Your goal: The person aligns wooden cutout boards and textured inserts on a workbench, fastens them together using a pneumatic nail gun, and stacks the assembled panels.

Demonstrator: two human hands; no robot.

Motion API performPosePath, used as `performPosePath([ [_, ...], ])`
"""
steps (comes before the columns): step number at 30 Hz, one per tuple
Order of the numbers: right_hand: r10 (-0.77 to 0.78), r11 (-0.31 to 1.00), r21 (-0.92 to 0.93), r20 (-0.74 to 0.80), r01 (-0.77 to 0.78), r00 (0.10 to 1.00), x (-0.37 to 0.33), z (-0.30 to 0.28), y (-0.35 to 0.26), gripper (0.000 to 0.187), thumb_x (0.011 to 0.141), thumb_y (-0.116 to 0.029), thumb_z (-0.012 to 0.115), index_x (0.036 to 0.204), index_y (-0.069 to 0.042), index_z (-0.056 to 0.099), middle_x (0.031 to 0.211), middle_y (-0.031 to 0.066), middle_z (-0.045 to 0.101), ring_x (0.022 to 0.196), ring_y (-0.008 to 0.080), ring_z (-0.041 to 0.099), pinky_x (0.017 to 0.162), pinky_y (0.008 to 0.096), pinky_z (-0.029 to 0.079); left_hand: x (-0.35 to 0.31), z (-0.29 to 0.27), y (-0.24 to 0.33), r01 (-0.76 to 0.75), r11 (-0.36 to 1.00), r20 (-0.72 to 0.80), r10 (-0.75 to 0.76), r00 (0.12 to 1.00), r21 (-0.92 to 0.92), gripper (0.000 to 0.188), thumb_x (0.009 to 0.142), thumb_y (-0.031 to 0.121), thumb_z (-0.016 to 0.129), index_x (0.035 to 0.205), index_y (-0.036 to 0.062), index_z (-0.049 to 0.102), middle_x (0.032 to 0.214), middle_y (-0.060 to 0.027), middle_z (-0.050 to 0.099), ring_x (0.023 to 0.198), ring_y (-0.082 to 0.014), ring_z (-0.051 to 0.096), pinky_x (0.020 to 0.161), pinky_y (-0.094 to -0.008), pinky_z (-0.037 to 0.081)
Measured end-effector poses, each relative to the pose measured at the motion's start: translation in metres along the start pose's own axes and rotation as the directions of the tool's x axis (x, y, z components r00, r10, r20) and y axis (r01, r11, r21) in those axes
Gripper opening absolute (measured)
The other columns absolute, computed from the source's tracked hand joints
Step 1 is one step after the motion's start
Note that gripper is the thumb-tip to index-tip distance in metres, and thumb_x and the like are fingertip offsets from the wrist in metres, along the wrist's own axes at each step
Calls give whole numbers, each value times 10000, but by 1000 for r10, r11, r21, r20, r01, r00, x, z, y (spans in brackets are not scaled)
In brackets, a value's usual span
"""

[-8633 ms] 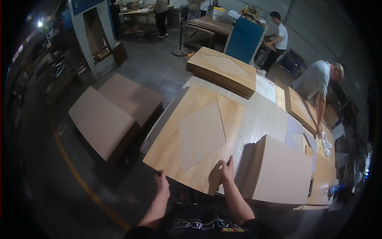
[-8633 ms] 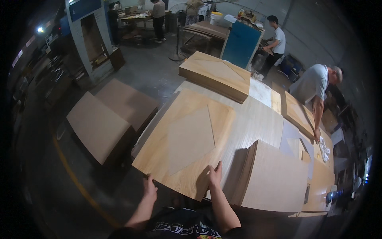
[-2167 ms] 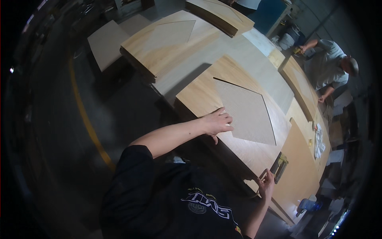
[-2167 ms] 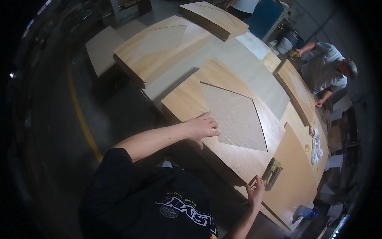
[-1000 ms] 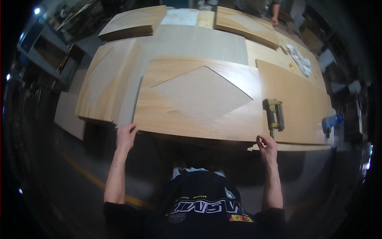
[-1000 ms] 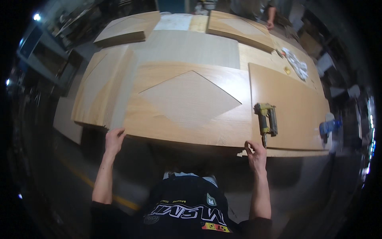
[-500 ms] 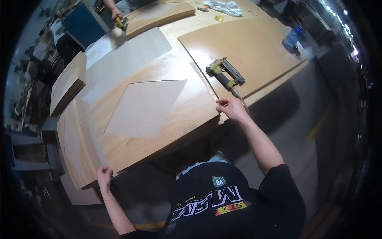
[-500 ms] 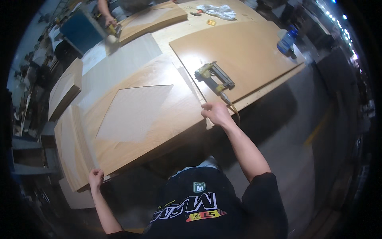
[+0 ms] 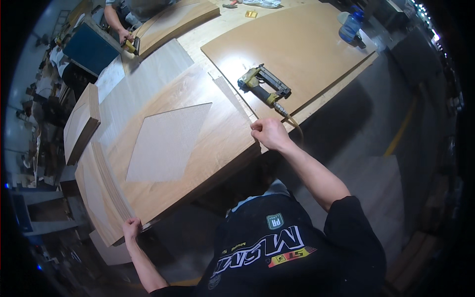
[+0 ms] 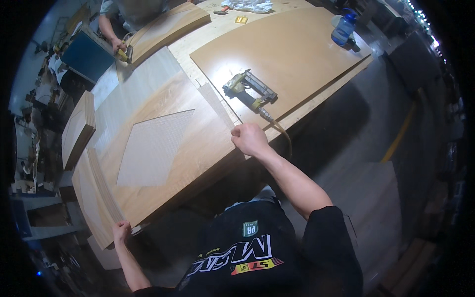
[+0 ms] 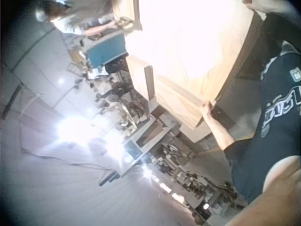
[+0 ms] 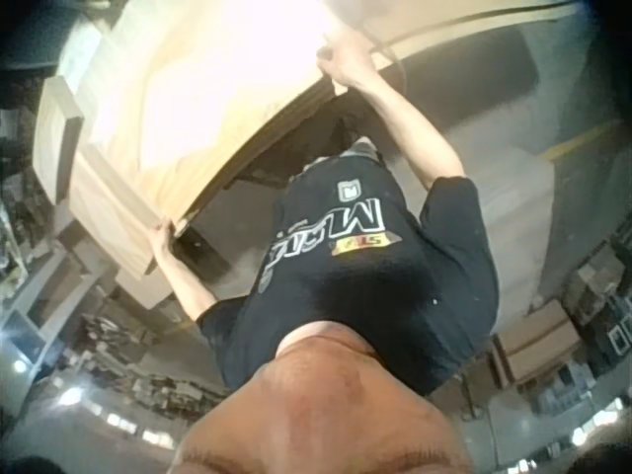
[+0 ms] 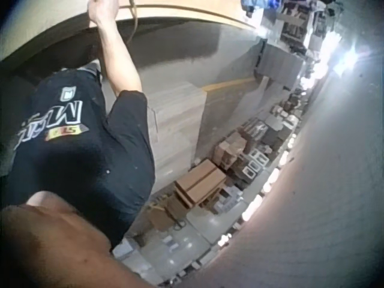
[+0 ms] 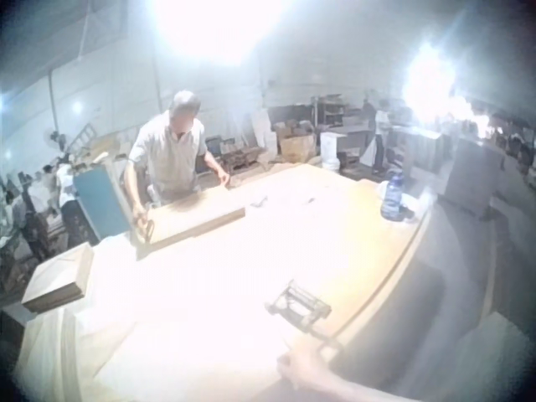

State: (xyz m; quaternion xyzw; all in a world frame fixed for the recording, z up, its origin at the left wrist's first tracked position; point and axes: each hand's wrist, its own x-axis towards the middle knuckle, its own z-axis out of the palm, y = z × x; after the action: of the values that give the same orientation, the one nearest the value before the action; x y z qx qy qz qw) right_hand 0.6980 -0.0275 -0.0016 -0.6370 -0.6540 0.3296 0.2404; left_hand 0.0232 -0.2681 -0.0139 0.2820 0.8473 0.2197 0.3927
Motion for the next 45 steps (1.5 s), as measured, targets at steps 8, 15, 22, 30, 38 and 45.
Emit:
performPosePath([
  [8,74,976,216,-138,-43,988,100,-4,82,398,857,-255,762,1203,-65,713,1084,122,719,993,229,682,900,365,541,-69,123,113,-366,623,-222,665,713,691,383,831,152,733,1173,-6,663,1168,-203,663,1124,-383,605,990,-469,474],
  [15,-14,977,-212,-163,-21,987,158,18,79,544,824,-158,738,1337,-184,555,1290,161,505,1188,376,551,1002,474,510,-149,347,294,-893,311,353,837,419,325,463,782,205,833,1211,116,683,1382,-186,560,1349,-422,455,1117,-576,370],
  [22,-95,962,226,-253,154,963,148,-22,117,698,778,-132,757,1420,-126,482,1274,214,541,1167,333,580,1030,409,476,-132,394,288,-855,221,275,884,379,469,487,812,333,803,1278,251,687,1449,-141,537,1397,-446,409,1066,-783,260],
  [30,-57,658,687,455,-309,889,10,-149,40,854,836,-290,774,1566,-141,357,1121,59,664,699,109,591,584,259,501,-132,397,274,-867,205,162,938,307,454,437,803,334,796,1223,246,711,1435,-90,563,1409,-417,420,1090,-762,275],
  [38,11,985,122,670,-125,743,-24,-134,-53,725,808,-102,742,1489,-132,496,931,29,666,668,83,570,600,246,496,-130,399,265,-867,248,97,943,318,431,424,798,354,792,1203,251,721,1430,-72,571,1418,-385,423,1123,-742,252],
  [45,54,995,25,692,-98,720,-13,-122,-50,712,798,-84,733,1472,-134,507,917,27,656,682,91,560,628,259,494,-132,399,266,-867,267,95,938,335,420,410,818,391,763,1208,266,723,1432,-60,575,1430,-361,417,1154,-727,210],
])
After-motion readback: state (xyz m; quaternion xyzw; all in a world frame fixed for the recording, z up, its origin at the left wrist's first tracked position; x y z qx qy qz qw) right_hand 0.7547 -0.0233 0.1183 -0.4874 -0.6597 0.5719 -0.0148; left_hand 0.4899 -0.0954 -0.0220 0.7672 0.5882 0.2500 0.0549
